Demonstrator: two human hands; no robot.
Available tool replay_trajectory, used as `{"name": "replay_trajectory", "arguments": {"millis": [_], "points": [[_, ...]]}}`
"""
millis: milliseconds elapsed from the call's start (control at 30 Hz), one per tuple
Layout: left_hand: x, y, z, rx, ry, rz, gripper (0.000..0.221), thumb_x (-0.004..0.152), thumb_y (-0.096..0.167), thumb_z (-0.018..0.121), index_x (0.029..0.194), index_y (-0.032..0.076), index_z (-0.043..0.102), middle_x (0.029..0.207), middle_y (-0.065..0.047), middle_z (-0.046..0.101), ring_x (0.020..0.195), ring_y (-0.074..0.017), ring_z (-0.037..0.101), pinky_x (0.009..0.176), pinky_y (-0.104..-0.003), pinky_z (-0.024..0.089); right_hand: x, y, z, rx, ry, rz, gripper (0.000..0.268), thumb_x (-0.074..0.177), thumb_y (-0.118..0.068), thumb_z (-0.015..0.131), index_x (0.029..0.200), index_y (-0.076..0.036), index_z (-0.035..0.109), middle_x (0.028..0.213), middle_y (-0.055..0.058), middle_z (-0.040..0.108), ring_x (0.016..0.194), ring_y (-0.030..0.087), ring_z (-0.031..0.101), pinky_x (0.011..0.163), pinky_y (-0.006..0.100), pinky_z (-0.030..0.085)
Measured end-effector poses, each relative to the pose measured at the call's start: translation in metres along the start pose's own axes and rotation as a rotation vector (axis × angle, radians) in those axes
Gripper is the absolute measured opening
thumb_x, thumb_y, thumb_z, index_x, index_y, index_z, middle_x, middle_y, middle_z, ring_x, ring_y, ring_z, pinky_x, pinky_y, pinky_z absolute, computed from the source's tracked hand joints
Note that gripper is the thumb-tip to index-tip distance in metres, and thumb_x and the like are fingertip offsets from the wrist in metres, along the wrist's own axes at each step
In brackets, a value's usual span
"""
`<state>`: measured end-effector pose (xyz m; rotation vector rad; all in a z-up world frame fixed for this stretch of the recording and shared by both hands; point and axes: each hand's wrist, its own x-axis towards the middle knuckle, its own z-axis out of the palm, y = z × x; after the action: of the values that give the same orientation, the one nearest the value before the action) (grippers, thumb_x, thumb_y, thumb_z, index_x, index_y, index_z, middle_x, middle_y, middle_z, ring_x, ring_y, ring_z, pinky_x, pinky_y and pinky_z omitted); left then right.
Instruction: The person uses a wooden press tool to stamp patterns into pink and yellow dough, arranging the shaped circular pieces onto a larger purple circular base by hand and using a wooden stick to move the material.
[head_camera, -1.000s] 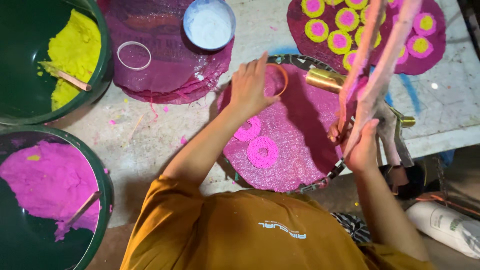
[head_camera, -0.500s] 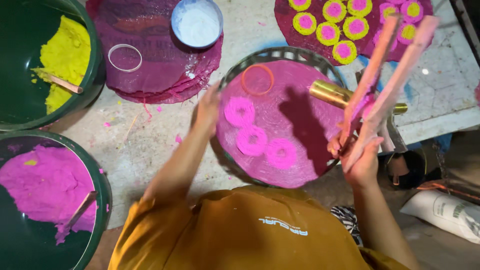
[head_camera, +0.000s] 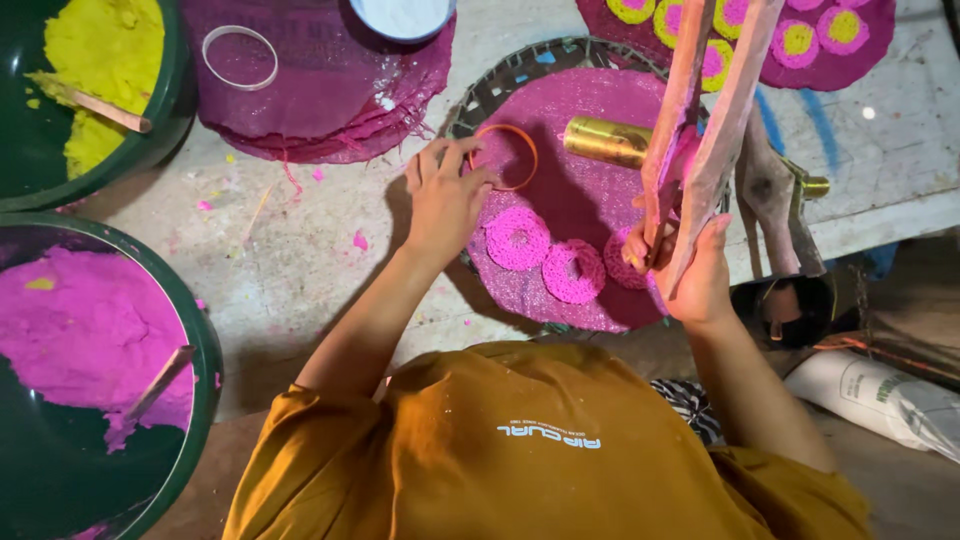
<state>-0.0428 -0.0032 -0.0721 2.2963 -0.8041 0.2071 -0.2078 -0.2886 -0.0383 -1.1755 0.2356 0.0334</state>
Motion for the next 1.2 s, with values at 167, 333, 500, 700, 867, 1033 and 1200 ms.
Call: {"name": "replay_trajectory", "arguments": {"millis": [167, 333, 500, 700, 867, 1033, 1200], "points": [[-0.017, 0.002, 0.003, -0.070, -0.016, 0.034, 0.020, 0.086, 0.016, 0.076, 0.106, 0.020, 0.078, 0.139, -0.001, 0.057, 0.135, -0.0301, 0.046, 0.114, -0.054, 0.028, -0.003, -0.004, 0.011, -0.051, 0.030, -0.004, 0.105, 0.090, -0.089, 0.038, 0.142, 0.002, 0.051, 0.090, 0.002, 0.047, 0.085, 0.020, 0.046, 0.075, 0.035, 0.037], [0.013, -0.003, 0.001, -0.605, 0.042, -0.130, 0.065, 0.097, 0.025, 0.070, 0.155, 0.004, 0.046, 0.155, -0.015, 0.049, 0.141, -0.0325, 0.045, 0.120, -0.051, 0.031, 0.016, -0.017, 0.017, -0.290, -0.097, 0.068, 0.097, 0.096, -0.083, 0.035, 0.134, 0.004, 0.054, 0.086, 0.003, 0.050, 0.075, 0.019, 0.050, 0.068, 0.034, 0.041], [0.080, -0.006, 0.011, -2.149, 0.034, -0.327, 0.054, 0.095, 0.040, 0.064, 0.140, 0.014, 0.053, 0.134, -0.009, 0.065, 0.127, -0.0229, 0.061, 0.118, -0.042, 0.041, 0.062, -0.053, 0.025, -0.453, -0.278, 0.663, 0.075, 0.097, -0.068, 0.036, 0.118, 0.001, 0.056, 0.082, 0.009, 0.064, 0.070, 0.019, 0.061, 0.066, 0.036, 0.052], [0.105, -0.006, 0.029, -2.343, 0.435, -0.351, 0.035, 0.097, 0.047, 0.066, 0.090, 0.017, 0.051, 0.077, 0.005, 0.048, 0.074, -0.0130, 0.052, 0.088, -0.037, 0.047, 0.113, -0.097, 0.058, -1.053, -0.155, 0.681, 0.075, 0.100, -0.067, 0.026, 0.104, -0.005, 0.067, 0.071, 0.007, 0.060, 0.062, 0.019, 0.059, 0.060, 0.038, 0.050], [0.103, -0.035, 0.026, -2.343, 0.529, -0.325, 0.029, 0.099, 0.041, 0.064, 0.087, 0.018, 0.050, 0.072, 0.007, 0.046, 0.069, -0.0110, 0.048, 0.080, -0.035, 0.046, 0.123, -0.087, 0.093, -1.328, -0.234, 0.408, 0.075, 0.099, -0.068, 0.023, 0.097, -0.007, 0.068, 0.065, 0.007, 0.060, 0.060, 0.020, 0.061, 0.061, 0.039, 0.052], [0.088, -0.042, 0.032, -2.360, 0.561, -0.361, 0.028, 0.098, 0.038, 0.062, 0.084, 0.020, 0.047, 0.071, 0.008, 0.042, 0.066, -0.0098, 0.044, 0.076, -0.034, 0.045, 0.119, -0.082, 0.099, -1.396, -0.278, 0.358, 0.084, 0.102, -0.068, 0.023, 0.085, 0.000, 0.068, 0.063, 0.010, 0.062, 0.061, 0.022, 0.063, 0.065, 0.040, 0.052], [0.093, -0.027, 0.056, -2.392, 0.647, -0.468, 0.028, 0.095, 0.036, 0.060, 0.079, 0.019, 0.044, 0.067, 0.007, 0.040, 0.062, -0.0105, 0.041, 0.072, -0.034, 0.044, 0.119, -0.091, 0.088, -1.508, -0.177, 0.474, 0.076, 0.102, -0.066, 0.026, 0.092, -0.005, 0.071, 0.068, 0.014, 0.066, 0.065, 0.030, 0.067, 0.068, 0.046, 0.053]]}}
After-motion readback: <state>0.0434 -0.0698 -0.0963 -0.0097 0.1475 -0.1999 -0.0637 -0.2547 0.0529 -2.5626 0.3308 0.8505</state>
